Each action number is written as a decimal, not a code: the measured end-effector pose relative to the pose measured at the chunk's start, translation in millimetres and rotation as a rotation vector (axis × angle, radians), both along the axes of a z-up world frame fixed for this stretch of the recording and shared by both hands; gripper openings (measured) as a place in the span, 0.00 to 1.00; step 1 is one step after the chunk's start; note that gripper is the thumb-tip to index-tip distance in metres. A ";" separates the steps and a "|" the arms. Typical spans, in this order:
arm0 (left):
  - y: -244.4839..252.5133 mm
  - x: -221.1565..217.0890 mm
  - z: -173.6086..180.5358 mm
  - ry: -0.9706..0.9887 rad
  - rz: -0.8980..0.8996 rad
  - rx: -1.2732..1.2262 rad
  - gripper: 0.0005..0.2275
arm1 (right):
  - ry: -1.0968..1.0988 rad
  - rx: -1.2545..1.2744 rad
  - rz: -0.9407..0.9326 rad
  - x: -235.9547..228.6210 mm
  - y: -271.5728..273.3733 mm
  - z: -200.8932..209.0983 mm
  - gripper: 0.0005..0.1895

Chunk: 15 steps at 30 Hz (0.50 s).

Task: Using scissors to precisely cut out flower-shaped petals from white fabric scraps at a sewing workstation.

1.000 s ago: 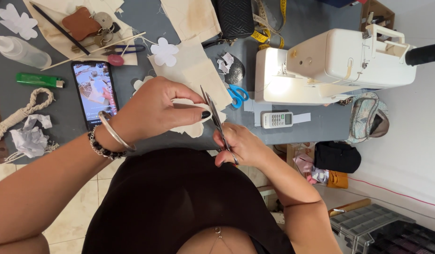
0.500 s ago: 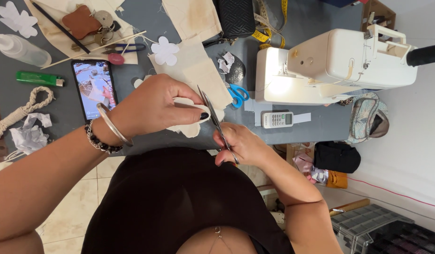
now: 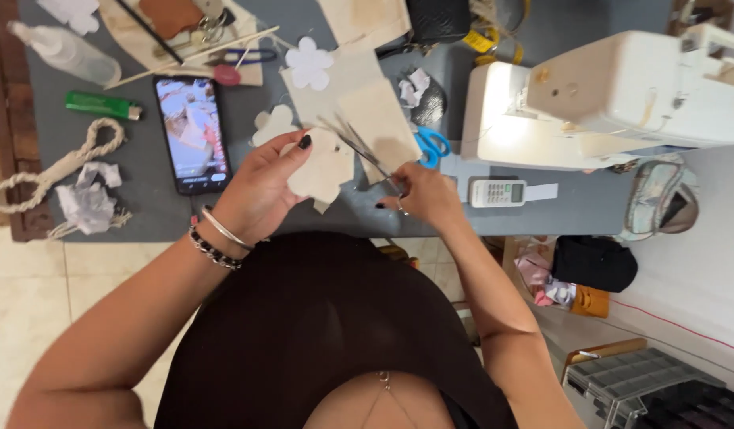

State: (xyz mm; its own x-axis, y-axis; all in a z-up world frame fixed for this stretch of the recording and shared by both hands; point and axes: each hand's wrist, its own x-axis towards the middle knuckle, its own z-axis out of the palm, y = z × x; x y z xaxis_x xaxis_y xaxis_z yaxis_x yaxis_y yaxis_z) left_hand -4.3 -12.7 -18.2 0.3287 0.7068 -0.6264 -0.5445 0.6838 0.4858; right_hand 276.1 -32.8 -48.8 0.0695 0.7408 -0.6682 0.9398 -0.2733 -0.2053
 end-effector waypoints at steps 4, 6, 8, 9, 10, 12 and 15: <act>-15.4 -7.5 -4.1 -0.197 0.026 -0.013 0.21 | -0.147 0.002 0.128 18.3 -3.7 -31.7 0.36; -22.3 -12.5 -14.2 -0.298 0.012 0.071 0.30 | -0.195 0.047 0.275 26.0 -9.8 -41.3 0.47; -29.2 -18.1 -23.4 -0.292 -0.006 0.157 0.31 | -0.236 0.048 0.375 23.6 -9.9 -33.3 0.46; -31.9 -20.5 -27.6 -0.288 -0.028 0.252 0.31 | -0.280 0.057 0.473 22.8 -8.9 -28.7 0.45; -34.5 -21.8 -34.5 -0.287 -0.026 0.250 0.31 | -0.279 0.055 0.475 10.7 -11.2 -3.9 0.45; -40.1 -23.8 -48.1 -0.287 -0.042 0.315 0.30 | 0.228 0.388 0.324 -12.8 -15.2 45.9 0.08; -41.4 -29.1 -37.7 -0.209 -0.069 0.291 0.30 | 0.950 0.542 0.818 -57.2 -33.6 167.7 0.22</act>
